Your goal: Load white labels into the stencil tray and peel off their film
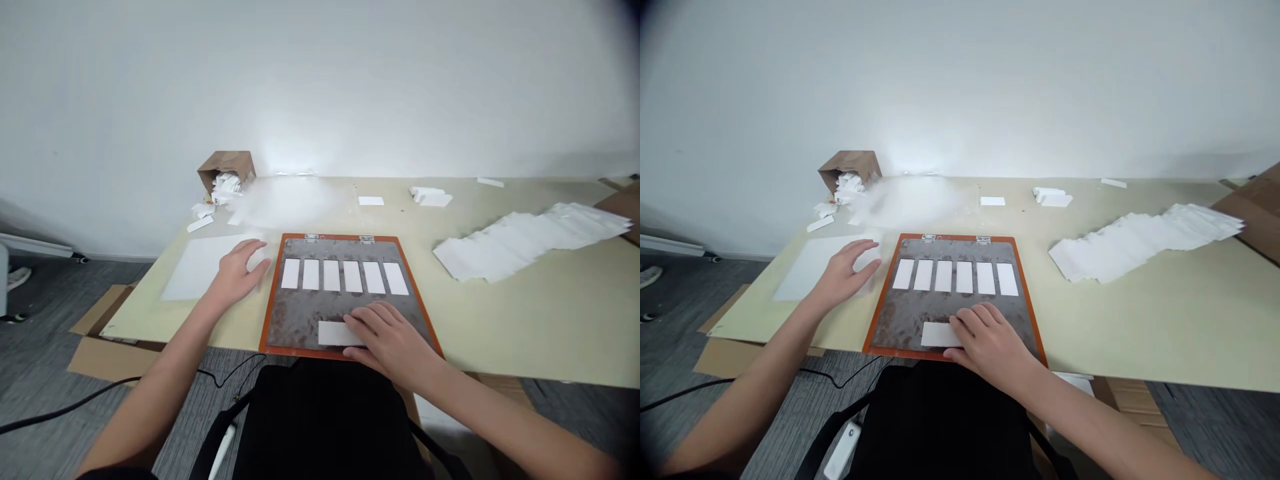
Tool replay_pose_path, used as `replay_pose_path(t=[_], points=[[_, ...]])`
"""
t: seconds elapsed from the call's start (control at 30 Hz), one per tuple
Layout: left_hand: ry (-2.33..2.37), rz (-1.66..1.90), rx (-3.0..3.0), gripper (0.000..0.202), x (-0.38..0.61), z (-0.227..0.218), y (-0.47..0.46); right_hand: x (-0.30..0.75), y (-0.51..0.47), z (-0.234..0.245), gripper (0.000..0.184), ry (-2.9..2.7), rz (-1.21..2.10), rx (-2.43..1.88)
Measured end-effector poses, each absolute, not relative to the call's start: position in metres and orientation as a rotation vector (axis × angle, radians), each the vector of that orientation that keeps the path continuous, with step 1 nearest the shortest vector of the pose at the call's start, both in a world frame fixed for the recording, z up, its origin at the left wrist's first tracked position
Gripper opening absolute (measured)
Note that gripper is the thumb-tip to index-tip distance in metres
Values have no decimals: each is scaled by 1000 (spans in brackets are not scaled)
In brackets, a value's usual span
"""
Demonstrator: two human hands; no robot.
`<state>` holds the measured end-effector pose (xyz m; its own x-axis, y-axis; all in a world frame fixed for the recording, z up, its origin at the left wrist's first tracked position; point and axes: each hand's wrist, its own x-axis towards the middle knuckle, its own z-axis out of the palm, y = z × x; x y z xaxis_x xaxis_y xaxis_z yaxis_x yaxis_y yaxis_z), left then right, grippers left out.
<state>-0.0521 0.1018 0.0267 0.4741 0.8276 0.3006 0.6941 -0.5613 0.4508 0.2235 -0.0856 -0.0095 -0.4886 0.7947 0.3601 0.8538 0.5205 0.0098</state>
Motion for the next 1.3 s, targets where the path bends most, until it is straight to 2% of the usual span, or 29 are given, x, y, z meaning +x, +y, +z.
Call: replay_pose_path(t=[0.17, 0.3, 0.5, 0.67, 1.0, 1.17, 1.3], points=[[1025, 690, 2580, 35, -22, 23, 54, 226, -90, -14, 28, -2415, -480, -1309], [754, 462, 2716, 35, -3, 10, 9, 233, -96, -19, 30, -2360, -493, -1344], [756, 402, 2795, 33, 1, 4, -7, 245, -104, -20, 22, -2290, -414, -1331], [746, 446, 2895, 26, -1, 4, -11, 243, -104, -18, 18, -2273, -493, -1312], [587, 567, 3271, 20, 1, 4, -21, 244, -105, -18, 27, -2310, -679, -1328], [634, 613, 3210, 24, 2, 18, -19, 249, -104, -5, 31, -2279, -656, -1337], [670, 579, 3101, 28, 6, 50, -10, 254, -93, 24, 18, -2246, -511, -1385]])
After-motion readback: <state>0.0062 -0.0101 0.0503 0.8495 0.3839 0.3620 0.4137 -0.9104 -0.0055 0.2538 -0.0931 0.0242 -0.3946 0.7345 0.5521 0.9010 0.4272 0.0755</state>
